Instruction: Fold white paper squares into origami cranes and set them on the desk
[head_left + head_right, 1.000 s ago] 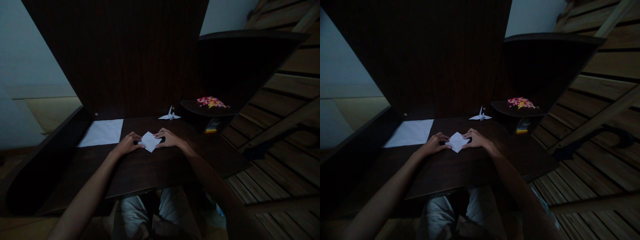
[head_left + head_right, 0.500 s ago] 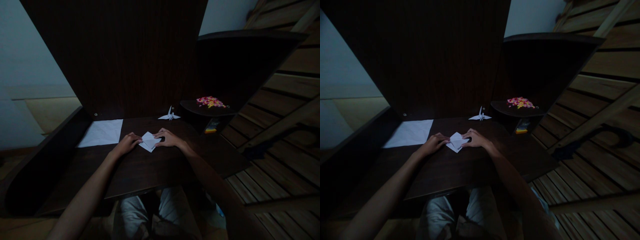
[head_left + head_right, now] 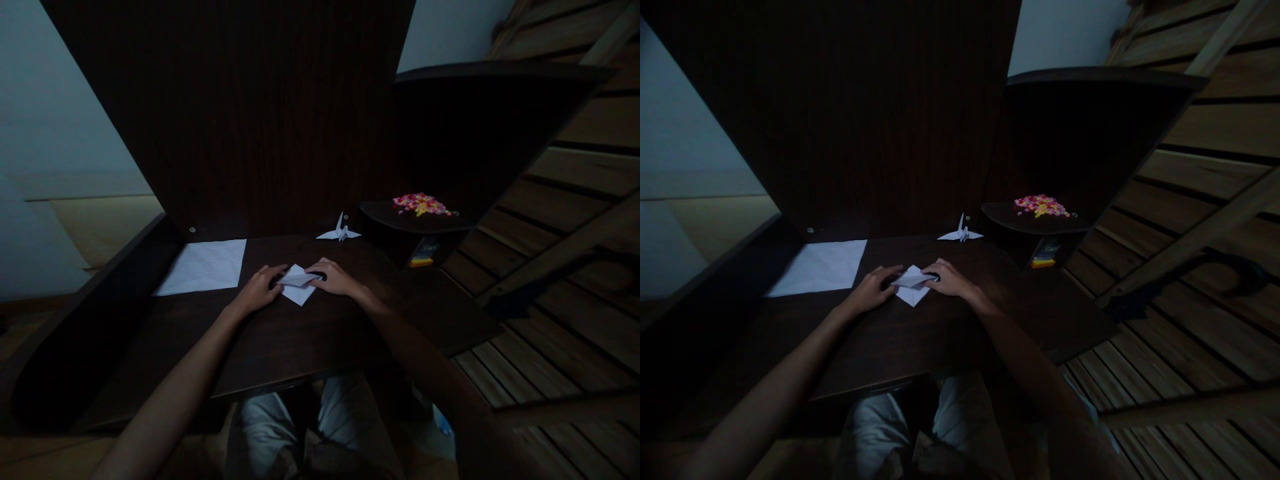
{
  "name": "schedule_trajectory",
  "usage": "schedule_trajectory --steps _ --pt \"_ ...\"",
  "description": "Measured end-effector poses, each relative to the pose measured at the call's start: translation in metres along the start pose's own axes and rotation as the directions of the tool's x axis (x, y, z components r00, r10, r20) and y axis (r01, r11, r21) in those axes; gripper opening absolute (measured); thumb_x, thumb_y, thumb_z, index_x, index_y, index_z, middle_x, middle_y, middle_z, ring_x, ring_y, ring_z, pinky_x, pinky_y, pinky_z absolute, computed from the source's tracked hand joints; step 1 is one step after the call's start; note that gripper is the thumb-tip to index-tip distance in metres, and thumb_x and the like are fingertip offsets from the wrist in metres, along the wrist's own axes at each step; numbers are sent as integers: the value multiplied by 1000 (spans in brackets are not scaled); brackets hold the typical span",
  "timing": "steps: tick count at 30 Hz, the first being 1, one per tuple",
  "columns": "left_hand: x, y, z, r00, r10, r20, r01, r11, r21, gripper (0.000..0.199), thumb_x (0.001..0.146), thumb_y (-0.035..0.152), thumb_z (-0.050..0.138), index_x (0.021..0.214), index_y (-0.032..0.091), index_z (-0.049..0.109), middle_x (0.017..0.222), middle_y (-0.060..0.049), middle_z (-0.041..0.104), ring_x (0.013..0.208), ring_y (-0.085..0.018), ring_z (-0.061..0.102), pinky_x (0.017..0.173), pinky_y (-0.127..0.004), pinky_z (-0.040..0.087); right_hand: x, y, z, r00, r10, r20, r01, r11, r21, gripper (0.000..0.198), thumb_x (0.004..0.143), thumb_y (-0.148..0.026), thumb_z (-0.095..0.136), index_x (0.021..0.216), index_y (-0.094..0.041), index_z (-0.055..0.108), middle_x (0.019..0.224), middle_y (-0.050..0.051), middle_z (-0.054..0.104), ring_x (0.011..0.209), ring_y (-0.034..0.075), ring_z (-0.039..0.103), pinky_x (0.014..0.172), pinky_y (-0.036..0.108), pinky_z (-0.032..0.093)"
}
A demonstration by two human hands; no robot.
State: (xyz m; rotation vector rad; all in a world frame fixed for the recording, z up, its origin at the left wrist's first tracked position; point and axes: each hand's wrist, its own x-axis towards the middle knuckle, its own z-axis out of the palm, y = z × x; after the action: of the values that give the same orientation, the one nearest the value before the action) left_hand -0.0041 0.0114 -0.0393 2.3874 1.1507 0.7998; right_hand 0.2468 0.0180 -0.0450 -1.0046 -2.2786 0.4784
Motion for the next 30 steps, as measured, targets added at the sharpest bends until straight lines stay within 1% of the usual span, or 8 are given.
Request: schedule_trajectory --steps 3,9,13,18,21,24,27,30 --pt "0 4 3 1000 -24 -11 24 999 24 51 77 25 54 128 17 53 111 -10 67 105 -26 58 94 -41 42 1 -5 5 999 37 -37 -37 999 1 27 81 -25 62 107 -20 68 100 8 68 91 19 58 84 34 44" --pt "3 7 6 992 -100 -82 105 993 60 43 82 32 52 121 16 59 106 -12 67 95 -28 60 88 -38 45 3 -11 11 991 118 -59 -120 992 -41 29 88 -28 52 113 -16 59 101 10 63 92 19 58 85 34 44" --pt "5 6 11 985 -124 -120 136 986 95 40 81 29 52 119 16 60 106 -11 67 95 -28 61 89 -36 45 3 -15 15 984 150 -93 -151 989 -7 33 88 -26 50 119 -15 48 111 13 59 100 21 57 87 35 44" --pt "7 6 14 975 -192 -110 209 963 171 41 82 24 50 121 12 57 108 -13 66 97 -27 61 90 -36 45 2 -17 22 969 199 -149 -194 980 45 46 85 -30 54 124 -16 34 114 14 55 104 23 57 90 39 45" --pt "8 6 14 973 -208 -99 224 955 192 41 83 23 50 122 13 56 107 -12 66 97 -26 61 90 -34 46 2 -17 24 972 129 -198 -129 992 13 46 83 -29 55 122 -18 34 115 13 53 104 23 56 89 40 46" --pt "8 5 14 973 -203 -107 220 958 185 41 83 23 51 122 14 56 107 -11 66 96 -25 61 89 -34 46 1 -17 23 973 -8 -232 -5 998 -57 42 81 -24 56 119 -17 39 115 13 50 107 23 53 92 41 45" --pt "7 4 16 973 -194 -123 213 961 176 41 82 22 51 121 15 56 107 -10 66 94 -25 62 87 -34 47 1 -18 21 977 -97 -189 75 990 -120 31 81 -17 53 113 -18 50 119 12 45 107 22 51 93 38 45" --pt "7 3 16 980 -156 -124 176 969 173 39 82 22 51 119 15 58 105 -10 67 93 -25 61 87 -35 47 0 -17 21 985 -114 -129 94 983 -156 25 82 -11 49 102 -19 62 120 10 44 107 21 51 94 37 44"
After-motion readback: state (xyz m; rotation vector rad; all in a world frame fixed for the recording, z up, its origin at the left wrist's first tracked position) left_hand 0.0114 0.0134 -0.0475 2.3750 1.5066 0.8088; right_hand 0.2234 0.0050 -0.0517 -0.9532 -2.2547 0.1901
